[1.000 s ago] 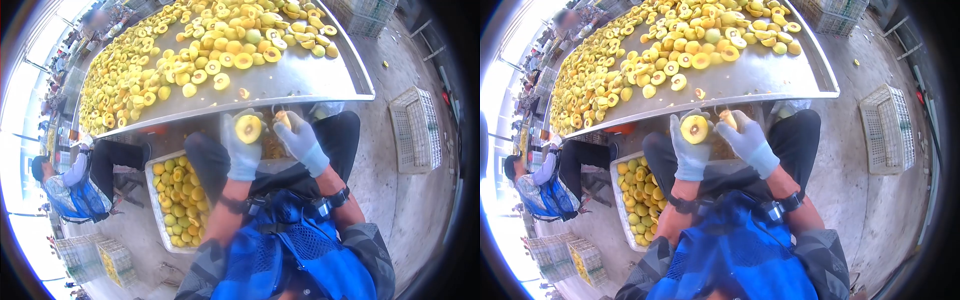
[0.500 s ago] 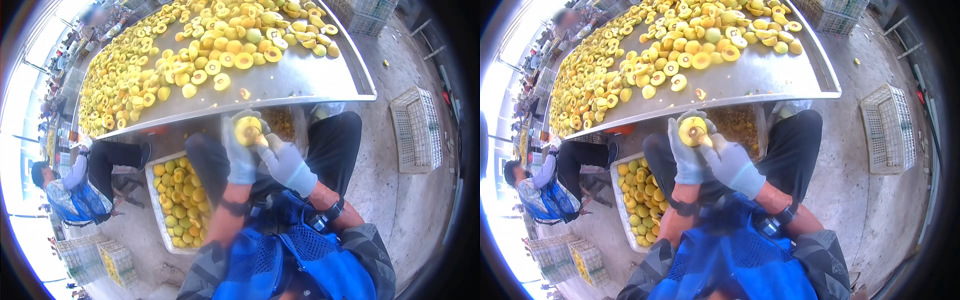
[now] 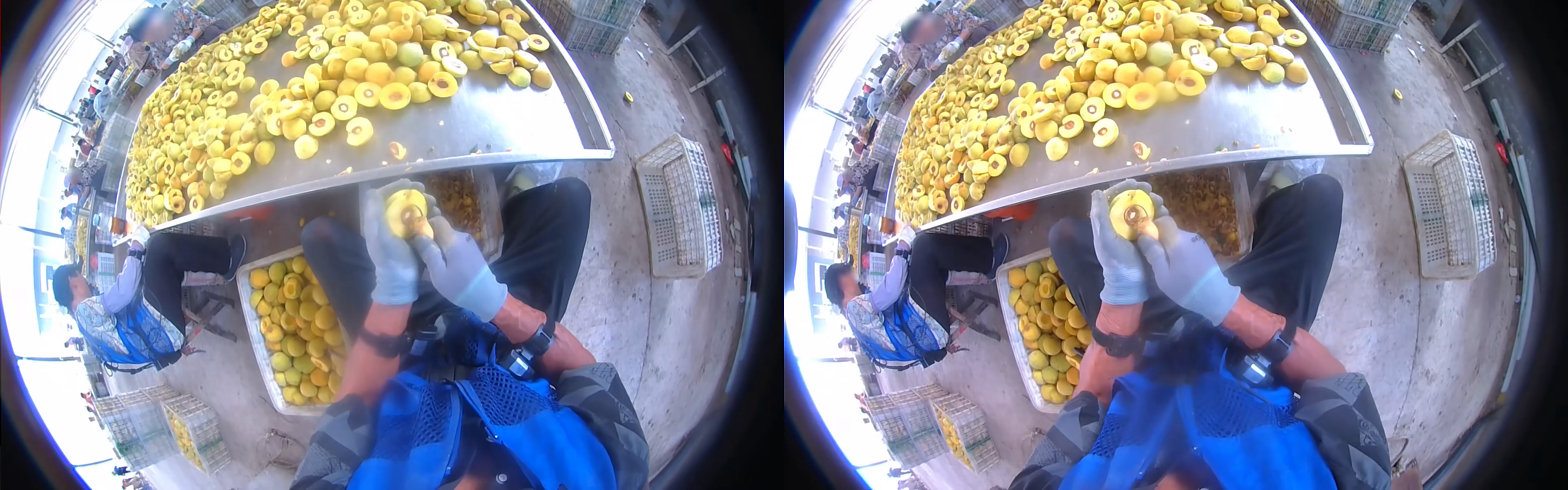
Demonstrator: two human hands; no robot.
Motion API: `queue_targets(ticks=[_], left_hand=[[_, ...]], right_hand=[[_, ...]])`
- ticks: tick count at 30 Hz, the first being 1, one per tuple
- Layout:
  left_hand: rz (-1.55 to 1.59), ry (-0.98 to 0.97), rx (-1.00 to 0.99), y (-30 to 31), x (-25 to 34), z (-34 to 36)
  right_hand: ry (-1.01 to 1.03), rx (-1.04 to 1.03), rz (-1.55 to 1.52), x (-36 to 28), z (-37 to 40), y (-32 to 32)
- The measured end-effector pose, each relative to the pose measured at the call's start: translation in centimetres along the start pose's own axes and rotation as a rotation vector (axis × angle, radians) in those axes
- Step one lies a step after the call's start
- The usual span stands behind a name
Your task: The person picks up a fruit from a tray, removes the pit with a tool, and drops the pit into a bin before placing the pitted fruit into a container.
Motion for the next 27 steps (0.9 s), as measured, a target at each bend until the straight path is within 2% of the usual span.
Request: queue_targets(ticks=[6, 9, 12, 15, 21, 23, 27], left_hand=[[-0.115, -0.03, -0.015, -0.1, 0.4, 0.2], [-0.339, -0.184, 0.01, -0.3, 1.2, 0.6], [-0.287, -0.106, 0.022, 0.2, 0.8, 0.4], [-0.254, -0.117, 0.027, 0.5, 0.7, 0.4], [-0.434, -0.127, 0.083, 0.4, 1.5, 0.3], [-0.411, -0.086, 0.085, 0.3, 1.4, 0.1], [-0.321, 0.059, 0.12, 0.7, 0.3, -0.3]], right_hand=[[0.003, 0.018, -0.002, -0.1, 0.0, -0.2], [-0.01, 0.028, -0.005, 0.0, 0.0, -0.3], [-0.017, 0.03, -0.015, 0.4, 0.0, -0.6], [-0.032, 0.033, 0.0, 0.1, -0.1, -0.9], [-0.082, 0.07, 0.005, 0.0, 0.1, -0.9], [-0.13, 0.089, 0.012, 0.3, 0.2, -0.9], [-0.056, 0.08, -0.069, 0.6, 0.1, -0.8]])
Point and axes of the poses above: each hand's wrist, its own z-axis away from the middle knuckle, its own y-axis out of the back of the hand, x = y × z, the point moved 6 cm from there along -z, towards the middle knuckle, and after that the axes turned 14 degrees about -z, right-handed, at the moved point
